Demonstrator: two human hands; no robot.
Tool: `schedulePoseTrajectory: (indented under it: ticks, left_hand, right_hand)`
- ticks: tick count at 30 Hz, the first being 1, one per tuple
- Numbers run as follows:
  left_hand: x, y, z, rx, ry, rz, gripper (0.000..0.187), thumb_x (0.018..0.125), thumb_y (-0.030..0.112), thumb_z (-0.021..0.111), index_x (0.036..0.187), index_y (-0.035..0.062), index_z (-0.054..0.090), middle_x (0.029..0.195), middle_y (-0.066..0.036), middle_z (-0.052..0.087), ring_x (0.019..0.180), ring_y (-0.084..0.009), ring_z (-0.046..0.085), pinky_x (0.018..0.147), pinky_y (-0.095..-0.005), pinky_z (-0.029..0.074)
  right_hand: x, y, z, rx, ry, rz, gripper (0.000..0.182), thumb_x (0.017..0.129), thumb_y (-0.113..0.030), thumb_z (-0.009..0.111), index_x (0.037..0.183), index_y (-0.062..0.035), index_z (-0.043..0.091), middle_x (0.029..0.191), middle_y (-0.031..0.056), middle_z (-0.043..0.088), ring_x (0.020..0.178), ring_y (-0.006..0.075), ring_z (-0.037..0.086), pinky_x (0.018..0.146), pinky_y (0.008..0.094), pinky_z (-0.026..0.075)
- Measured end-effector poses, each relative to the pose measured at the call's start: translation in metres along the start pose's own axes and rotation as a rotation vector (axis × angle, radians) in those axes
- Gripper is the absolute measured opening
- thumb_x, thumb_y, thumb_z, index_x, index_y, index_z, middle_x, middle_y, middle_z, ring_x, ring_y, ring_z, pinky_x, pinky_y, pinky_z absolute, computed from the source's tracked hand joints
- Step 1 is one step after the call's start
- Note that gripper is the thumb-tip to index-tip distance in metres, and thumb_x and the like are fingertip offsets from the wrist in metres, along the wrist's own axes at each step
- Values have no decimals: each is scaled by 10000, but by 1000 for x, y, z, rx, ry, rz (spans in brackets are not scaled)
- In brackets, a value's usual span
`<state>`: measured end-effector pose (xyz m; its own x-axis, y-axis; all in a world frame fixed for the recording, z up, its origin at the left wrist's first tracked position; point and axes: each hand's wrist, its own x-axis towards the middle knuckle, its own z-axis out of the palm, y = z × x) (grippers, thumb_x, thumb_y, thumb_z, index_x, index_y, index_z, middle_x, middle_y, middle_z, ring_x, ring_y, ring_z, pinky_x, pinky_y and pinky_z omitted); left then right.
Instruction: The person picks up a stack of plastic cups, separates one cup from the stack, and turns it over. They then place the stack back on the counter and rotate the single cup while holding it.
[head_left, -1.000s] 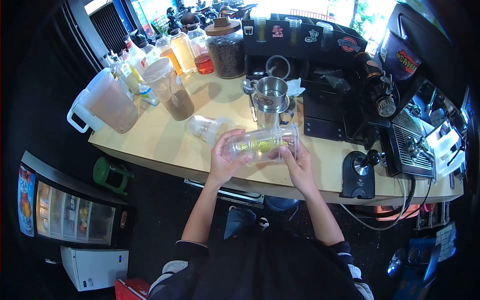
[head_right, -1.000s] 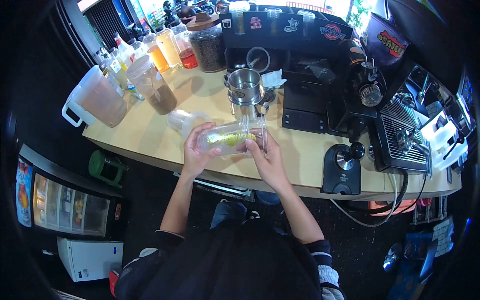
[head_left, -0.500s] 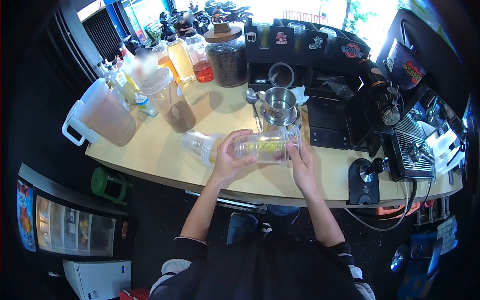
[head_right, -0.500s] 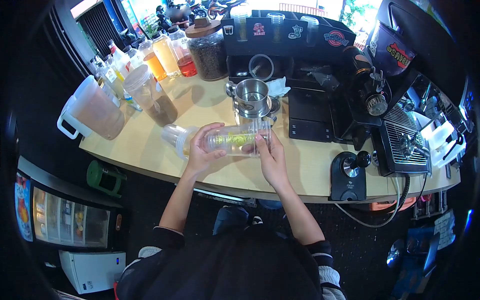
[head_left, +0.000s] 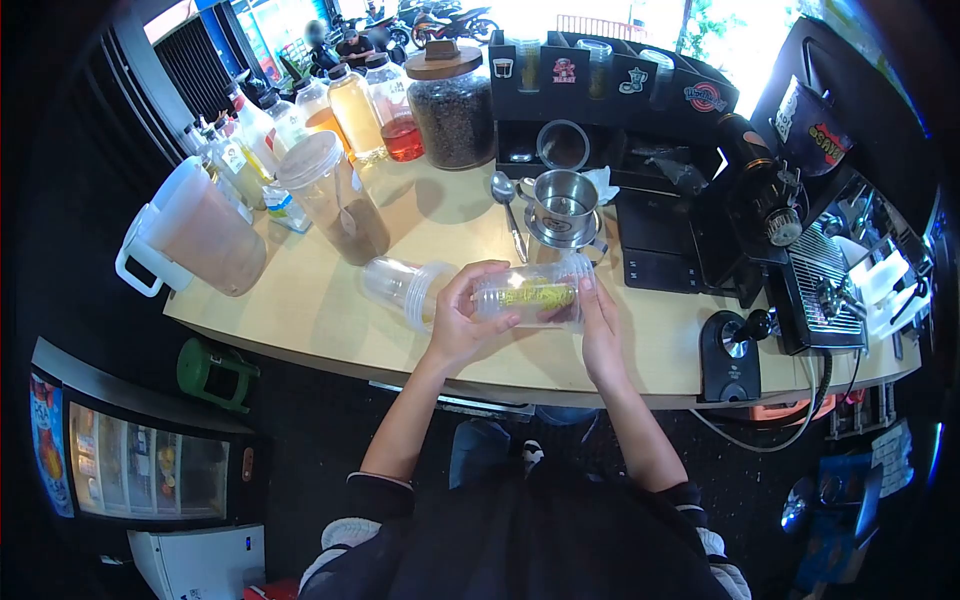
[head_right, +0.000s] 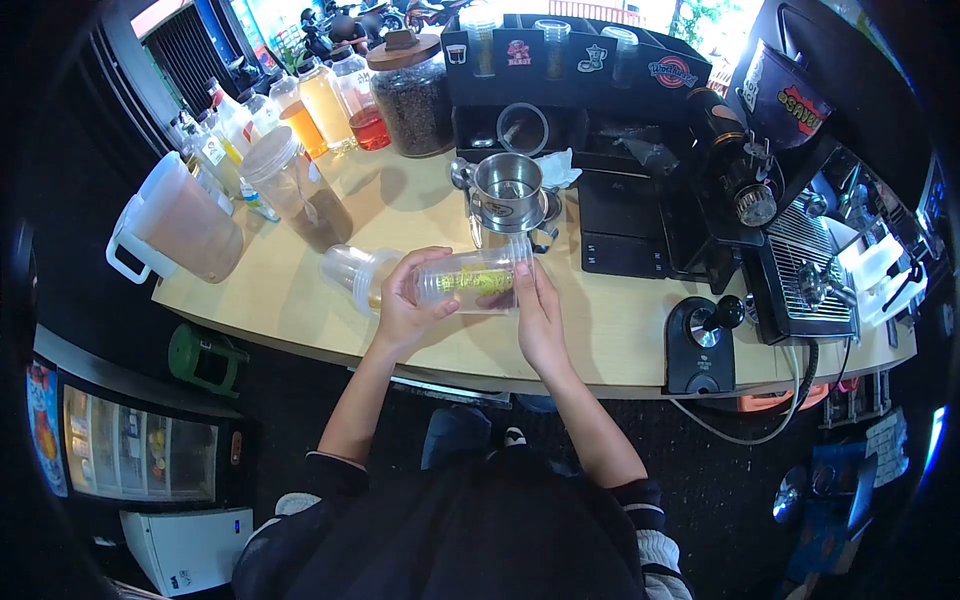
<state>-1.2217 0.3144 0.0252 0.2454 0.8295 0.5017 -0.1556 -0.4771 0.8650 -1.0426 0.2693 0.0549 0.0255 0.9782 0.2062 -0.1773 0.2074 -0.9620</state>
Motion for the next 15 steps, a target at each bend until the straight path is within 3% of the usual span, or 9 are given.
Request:
schedulePoseTrajectory:
  ticks: [15]
  left_hand:
    - [-4, -1, -2, -112, 28, -64, 544, 706, 80, 737, 1182, -22, 494, 1142, -123, 555, 1035, -181, 548, 907, -307, 440]
  right_hand:
    - [-14, -2, 13, -63, 75, -67, 347, 985, -262, 332, 1080, 18, 511, 858, 98, 606, 717, 140, 604, 678, 267, 466]
